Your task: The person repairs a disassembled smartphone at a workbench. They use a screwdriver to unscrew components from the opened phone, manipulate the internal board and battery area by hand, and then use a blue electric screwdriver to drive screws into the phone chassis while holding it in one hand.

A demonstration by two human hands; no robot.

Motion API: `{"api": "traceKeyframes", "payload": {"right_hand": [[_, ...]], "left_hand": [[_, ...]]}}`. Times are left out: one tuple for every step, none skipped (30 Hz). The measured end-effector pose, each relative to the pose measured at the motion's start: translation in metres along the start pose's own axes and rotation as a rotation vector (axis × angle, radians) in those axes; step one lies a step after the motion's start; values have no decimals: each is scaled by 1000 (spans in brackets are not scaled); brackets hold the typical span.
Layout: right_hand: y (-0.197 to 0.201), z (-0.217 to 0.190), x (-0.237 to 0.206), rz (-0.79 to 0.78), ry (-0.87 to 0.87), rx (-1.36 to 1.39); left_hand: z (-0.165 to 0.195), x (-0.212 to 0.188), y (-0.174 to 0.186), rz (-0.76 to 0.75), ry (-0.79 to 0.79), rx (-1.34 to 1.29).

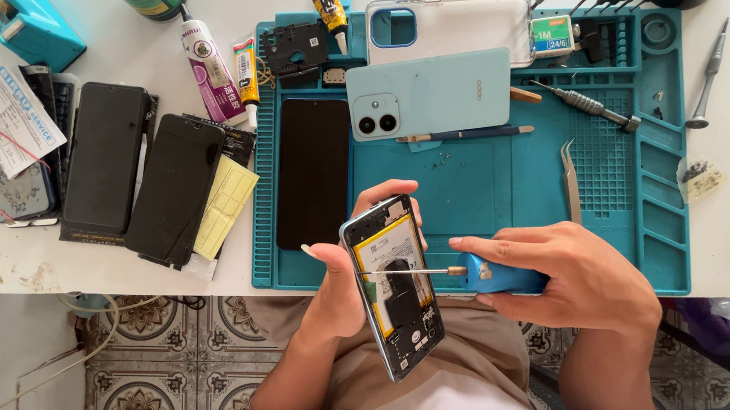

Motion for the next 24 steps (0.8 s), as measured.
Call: {"api": "traceKeyframes", "payload": {"right_hand": [[0,0,0,-1,6,3],[0,0,0,-4,2,0],[0,1,0,-5,-3,-3],[-1,1,0,-7,-10,-5],[0,0,0,-3,-1,0],[0,0,-1,3,10,5],[1,0,-1,8,22,10],[1,0,-1,7,20,9],[0,0,-1,7,17,8],[0,0,-1,7,16,7],[1,0,-1,9,17,4],[1,0,-1,10,17,2],[0,0,-1,12,17,0],[1,0,-2,15,26,5],[1,-1,-2,19,37,9],[1,-1,-2,22,46,15],[1,-1,-2,26,52,10],[2,-1,-2,31,60,4],[2,-1,-3,34,67,-1],[2,-1,-3,37,65,8],[2,-1,-3,41,62,16],[2,0,-3,46,59,22],[3,0,-3,46,60,26],[3,0,-3,45,62,31]], "left_hand": [[0,0,0,2,-1,4],[0,0,0,1,-1,7],[0,0,0,-1,0,9],[0,0,-1,-3,1,10],[0,-1,0,-2,1,10],[1,-1,0,-1,-1,11],[1,-1,0,1,-3,12],[1,-1,0,0,-3,11],[1,0,0,-1,-3,11],[0,0,0,-3,-4,11],[0,0,0,-2,-5,11],[1,0,0,-1,-5,11],[1,0,0,0,-4,11],[0,0,0,-3,-3,6],[0,0,0,-5,-4,3],[0,0,0,-7,-3,-1],[0,0,0,-7,0,7],[0,0,0,-8,1,15],[0,-1,0,-8,1,24],[0,-1,0,-4,0,26],[0,-1,0,-2,-2,28],[0,0,0,-1,-4,31],[0,0,0,-3,-4,32],[0,0,0,-3,-4,33]]}}
Point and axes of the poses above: each hand's wrist, its own x-axis towards the middle knuckle, its own y-axis out of the back of the hand, z = x × y, the point moved 6 cm from there along x, towards the middle knuckle, and after that the axes turned 8 degrees about -x, right-handed, at the moved point
